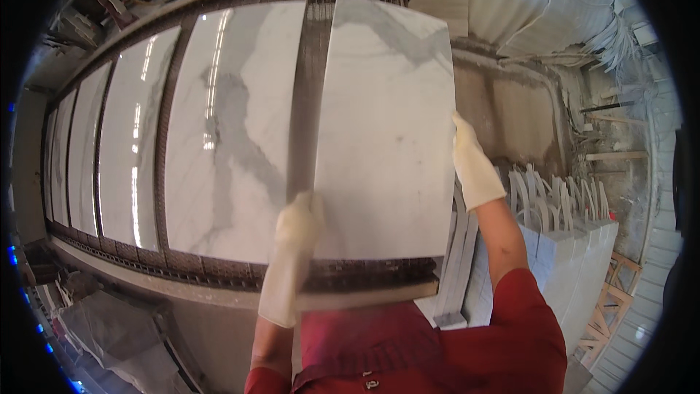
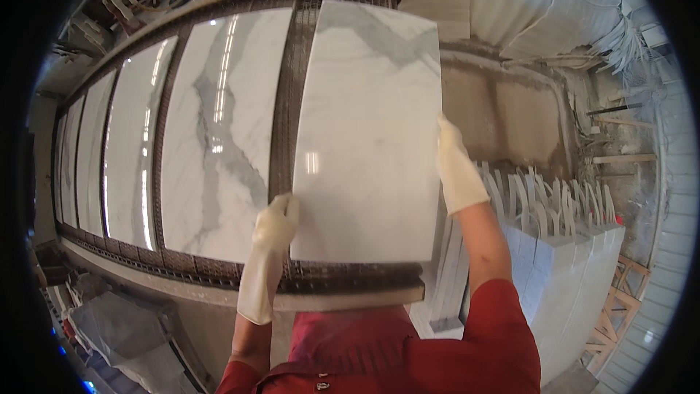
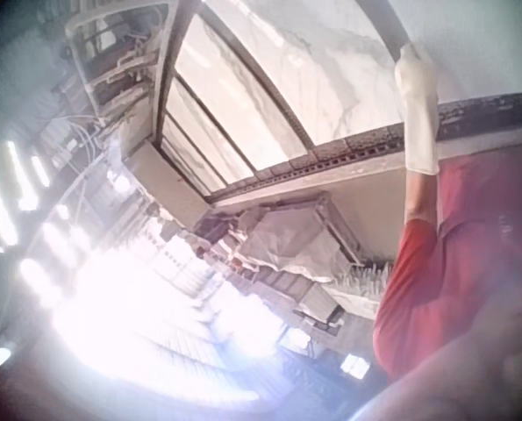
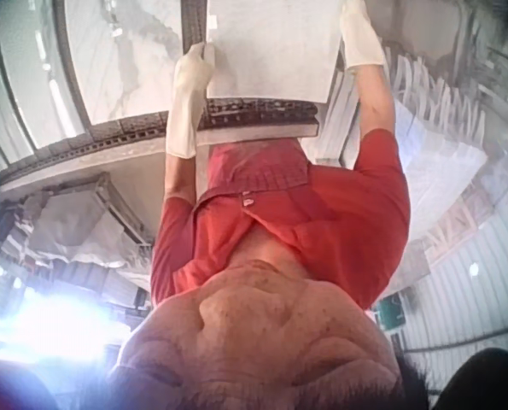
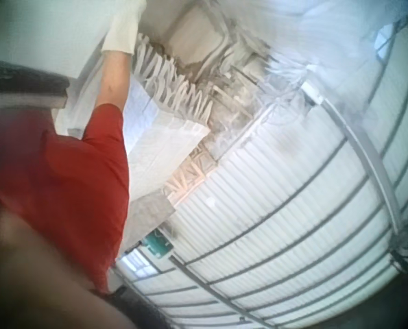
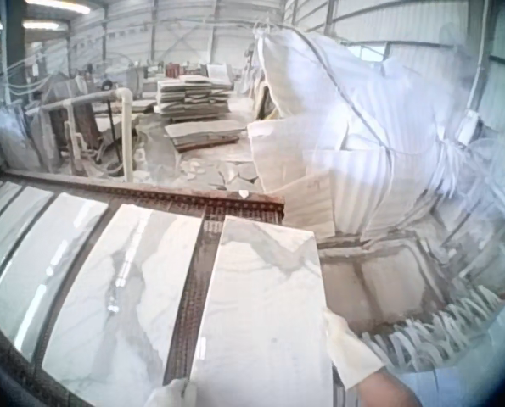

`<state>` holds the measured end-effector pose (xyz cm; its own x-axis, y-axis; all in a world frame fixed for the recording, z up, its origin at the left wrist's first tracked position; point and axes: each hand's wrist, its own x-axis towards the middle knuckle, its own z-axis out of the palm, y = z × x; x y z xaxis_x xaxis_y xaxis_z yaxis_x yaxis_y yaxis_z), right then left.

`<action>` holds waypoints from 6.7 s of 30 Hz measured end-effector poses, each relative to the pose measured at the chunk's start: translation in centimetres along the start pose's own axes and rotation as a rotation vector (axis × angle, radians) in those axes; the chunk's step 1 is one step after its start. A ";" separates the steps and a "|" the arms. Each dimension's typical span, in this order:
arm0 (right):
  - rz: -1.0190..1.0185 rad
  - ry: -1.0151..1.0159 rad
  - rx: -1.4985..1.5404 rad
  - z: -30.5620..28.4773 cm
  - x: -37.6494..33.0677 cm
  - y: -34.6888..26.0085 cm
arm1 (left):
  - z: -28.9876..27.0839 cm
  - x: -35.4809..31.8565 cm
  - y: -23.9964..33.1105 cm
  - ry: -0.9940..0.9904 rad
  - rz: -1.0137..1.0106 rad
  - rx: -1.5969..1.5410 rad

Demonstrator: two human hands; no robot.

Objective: The person repeatedly picks up large white rectangular tiles from a wooden rack and places them onto a moving conveyor belt. The person walks back and forth between the rack and the conveyor, handling one tile at a time with gloved hands.

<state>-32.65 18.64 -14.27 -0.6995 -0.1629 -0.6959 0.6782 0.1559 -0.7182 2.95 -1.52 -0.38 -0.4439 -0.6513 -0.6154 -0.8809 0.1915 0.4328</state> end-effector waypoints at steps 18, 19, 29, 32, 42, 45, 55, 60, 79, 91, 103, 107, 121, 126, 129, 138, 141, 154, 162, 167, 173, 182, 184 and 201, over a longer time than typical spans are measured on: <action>-0.055 0.340 -0.219 4.0 -3.1 -2.4 | 2.6 -1.2 -0.1 0.195 -0.031 -0.351; -0.038 0.316 -0.256 4.0 -3.3 -2.6 | 2.8 -1.2 -0.1 0.194 -0.033 -0.346; -0.154 -0.064 -0.077 1.9 0.8 -0.6 | 2.9 -3.4 -2.4 0.080 0.165 -0.313; -0.130 -0.129 -0.101 1.4 1.5 -0.1 | 3.7 -3.8 -3.4 0.128 0.235 -0.462; -0.136 -0.132 -0.316 1.5 1.6 -2.1 | 3.2 -4.7 -5.7 0.231 0.323 -0.734; -0.162 -0.095 -0.384 1.1 2.2 -2.1 | 0.9 -5.8 -6.2 0.308 0.409 -0.953; -1.001 0.037 -1.142 8.6 -17.1 3.1 | 0.1 -15.9 -16.1 0.180 0.493 -1.190; -0.892 -1.045 -1.022 15.2 -37.6 17.3 | 1.5 -21.3 -25.5 0.426 0.217 -0.946; -0.383 -2.491 -1.982 19.7 -73.8 48.0 | 7.4 -45.9 -49.7 1.591 0.208 -1.734; -0.353 -2.835 -2.082 23.9 -83.8 55.6 | 16.6 -49.7 -60.1 1.552 -0.690 -1.896; -1.150 -2.110 -2.489 41.3 -83.9 64.0 | 46.3 -48.4 -54.7 1.213 -1.719 -1.839; -1.412 -2.084 -2.667 43.0 -79.9 69.9 | 48.5 -44.6 -48.9 1.127 -1.925 -2.146; -0.768 -2.502 -2.558 33.5 -83.8 85.8 | 47.2 -54.5 -51.9 1.090 -1.997 -2.222; -0.828 -2.433 -2.710 27.9 -85.9 88.9 | 51.7 -58.0 -53.1 1.185 -2.140 -2.109; -0.737 -2.313 -2.856 25.3 -86.5 91.2 | 54.2 -57.7 -52.7 1.196 -2.145 -2.128; -0.993 -2.495 -3.004 14.6 -95.1 97.9 | 61.8 -53.5 -52.4 2.057 -1.755 -2.443; -0.977 -2.582 -2.940 10.4 -97.5 101.0 | 65.6 -55.6 -53.5 1.953 -1.806 -2.578; -1.092 -3.113 -2.489 -9.2 -108.2 116.9 | 78.0 -80.1 -54.6 1.667 -2.578 -1.995; -0.842 -2.991 -2.072 -10.8 -109.5 120.5 | 81.8 -88.9 -56.5 1.385 -2.138 -2.464; -0.807 -2.568 -2.390 -3.5 -103.9 114.1 | 83.5 -95.6 -57.6 1.292 -2.290 -2.214; -0.246 -1.514 -2.633 1.8 -95.6 108.1 | 81.4 -105.8 -60.8 1.148 -2.418 -1.911; -0.194 -1.704 -2.494 -4.1 -99.5 106.7 | 89.7 -115.3 -69.0 0.965 -2.305 -1.833; -0.171 -1.770 -2.451 -7.2 -101.7 106.8 | 93.9 -117.9 -71.2 1.033 -2.279 -1.661; -0.512 -1.764 -2.662 -36.1 -122.8 105.0 | 118.6 -147.7 -90.1 1.028 -2.489 -0.738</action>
<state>116.34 90.16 -4.31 0.4158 -0.1203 -0.9015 -0.8330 -0.4481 -0.3244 128.42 164.56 -26.60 0.7381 0.6718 0.0628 0.6634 -0.7395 0.1141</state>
